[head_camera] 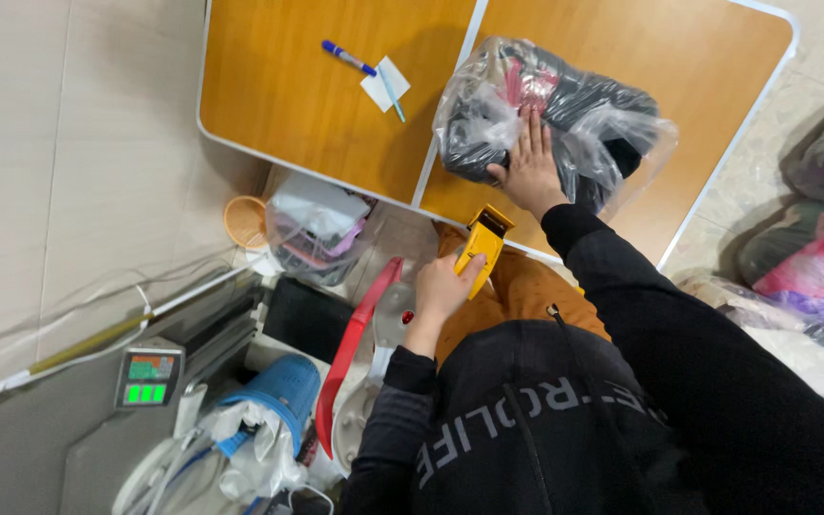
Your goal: The person places folded clothes into a clear plastic bag on a table, seals the bag, and secures it with tape. They then write on the bag with a marker and move it to a pile of other packed bags on the floor.
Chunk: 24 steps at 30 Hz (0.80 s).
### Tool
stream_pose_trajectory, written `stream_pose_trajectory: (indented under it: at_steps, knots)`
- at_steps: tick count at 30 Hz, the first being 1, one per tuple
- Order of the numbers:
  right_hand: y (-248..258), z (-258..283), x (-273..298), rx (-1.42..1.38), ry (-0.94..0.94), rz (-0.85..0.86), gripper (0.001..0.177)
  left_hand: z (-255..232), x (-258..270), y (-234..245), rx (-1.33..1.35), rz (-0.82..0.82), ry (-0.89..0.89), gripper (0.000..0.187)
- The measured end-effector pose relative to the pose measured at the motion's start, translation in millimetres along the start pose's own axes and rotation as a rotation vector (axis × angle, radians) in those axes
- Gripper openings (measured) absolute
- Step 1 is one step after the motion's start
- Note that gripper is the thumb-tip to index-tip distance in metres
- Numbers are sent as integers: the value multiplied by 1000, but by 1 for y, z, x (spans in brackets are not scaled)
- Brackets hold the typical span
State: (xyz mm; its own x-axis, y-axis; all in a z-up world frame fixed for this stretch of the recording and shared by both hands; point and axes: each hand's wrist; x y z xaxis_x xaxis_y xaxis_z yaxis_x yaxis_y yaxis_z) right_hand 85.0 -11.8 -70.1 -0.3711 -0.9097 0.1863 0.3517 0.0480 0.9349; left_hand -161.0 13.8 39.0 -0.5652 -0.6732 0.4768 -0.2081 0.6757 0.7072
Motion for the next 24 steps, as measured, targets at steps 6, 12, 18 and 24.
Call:
stream_pose_trajectory:
  at_steps: [6, 12, 18, 24]
  knots:
    - [41, -17, 10, 525, 110, -8, 68, -15, 1, 5, 206, -3, -104, 48]
    - [99, -92, 73, 497, -195, 186, 52, -26, -29, -6, 453, 82, -193, 45]
    - [84, -89, 120, 390, -21, -288, 47, -44, -71, -44, 856, 191, -74, 45]
    - [83, -80, 99, 363, -268, -232, 48, -57, -85, -50, 1058, 187, 0, 38]
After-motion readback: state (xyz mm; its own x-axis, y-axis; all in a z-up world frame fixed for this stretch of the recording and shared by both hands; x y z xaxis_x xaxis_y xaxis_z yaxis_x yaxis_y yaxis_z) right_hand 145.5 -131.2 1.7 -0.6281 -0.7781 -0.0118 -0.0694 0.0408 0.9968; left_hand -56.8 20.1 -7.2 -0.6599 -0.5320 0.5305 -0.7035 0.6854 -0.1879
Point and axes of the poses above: each hand's wrist, its own x-axis away from the middle knuckle, its own y-axis out of the back of the hand, z = x × y, and after that the axes turned 6 degrees about y, right-handed
